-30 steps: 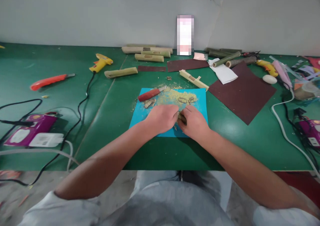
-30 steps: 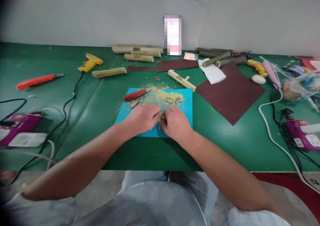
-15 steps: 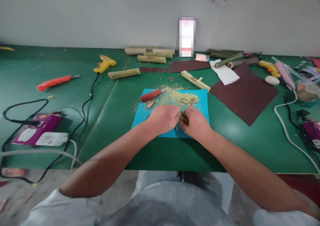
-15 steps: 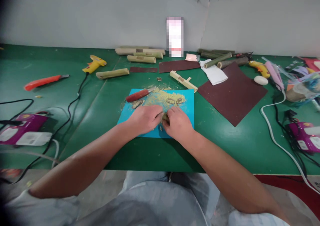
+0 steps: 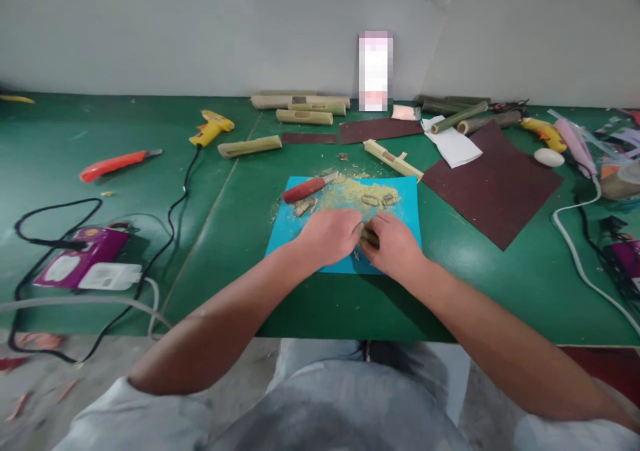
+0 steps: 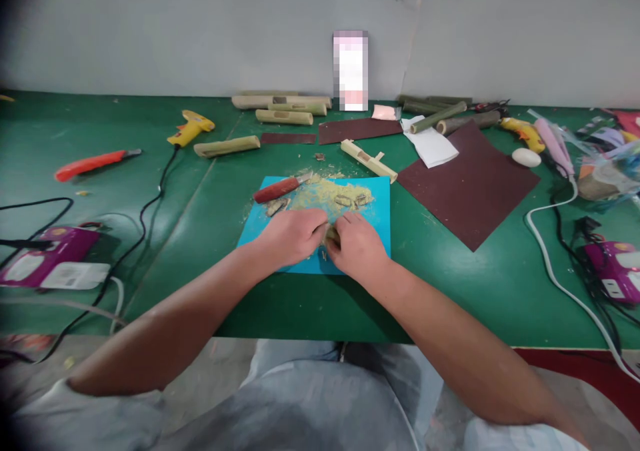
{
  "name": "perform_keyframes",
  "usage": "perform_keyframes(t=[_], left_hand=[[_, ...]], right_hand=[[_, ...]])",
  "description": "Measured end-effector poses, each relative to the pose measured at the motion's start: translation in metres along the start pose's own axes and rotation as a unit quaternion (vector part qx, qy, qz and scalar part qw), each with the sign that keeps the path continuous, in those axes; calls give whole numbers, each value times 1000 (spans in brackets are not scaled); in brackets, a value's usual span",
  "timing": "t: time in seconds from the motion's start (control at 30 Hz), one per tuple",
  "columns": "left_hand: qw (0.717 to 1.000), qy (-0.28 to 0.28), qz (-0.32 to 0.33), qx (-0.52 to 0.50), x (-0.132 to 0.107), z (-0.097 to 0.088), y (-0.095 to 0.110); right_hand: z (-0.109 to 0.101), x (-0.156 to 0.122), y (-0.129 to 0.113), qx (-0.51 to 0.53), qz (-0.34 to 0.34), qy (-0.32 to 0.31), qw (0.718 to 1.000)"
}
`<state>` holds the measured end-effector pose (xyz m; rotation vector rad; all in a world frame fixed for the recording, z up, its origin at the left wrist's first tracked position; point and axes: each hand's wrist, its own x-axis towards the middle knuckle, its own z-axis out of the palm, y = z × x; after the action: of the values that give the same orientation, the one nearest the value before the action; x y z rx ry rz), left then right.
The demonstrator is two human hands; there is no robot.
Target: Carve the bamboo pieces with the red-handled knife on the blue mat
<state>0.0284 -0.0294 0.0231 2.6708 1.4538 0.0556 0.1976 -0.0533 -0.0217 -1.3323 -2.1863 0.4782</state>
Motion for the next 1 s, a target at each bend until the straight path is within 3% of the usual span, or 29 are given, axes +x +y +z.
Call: perform_keyframes(t=[0.37,0.77,1.0], left_hand=[[999,-19,-12,-29,-4,-3,-1],[1000,5,-8,5,-2,-2,1],[999,-40,-11,6,-7,-6,2]], right_hand=[[2,-2,1,10,11,1,1000],[4,-1,1,9,5,4,1000],[2,-1,1,0,1,2,1000]])
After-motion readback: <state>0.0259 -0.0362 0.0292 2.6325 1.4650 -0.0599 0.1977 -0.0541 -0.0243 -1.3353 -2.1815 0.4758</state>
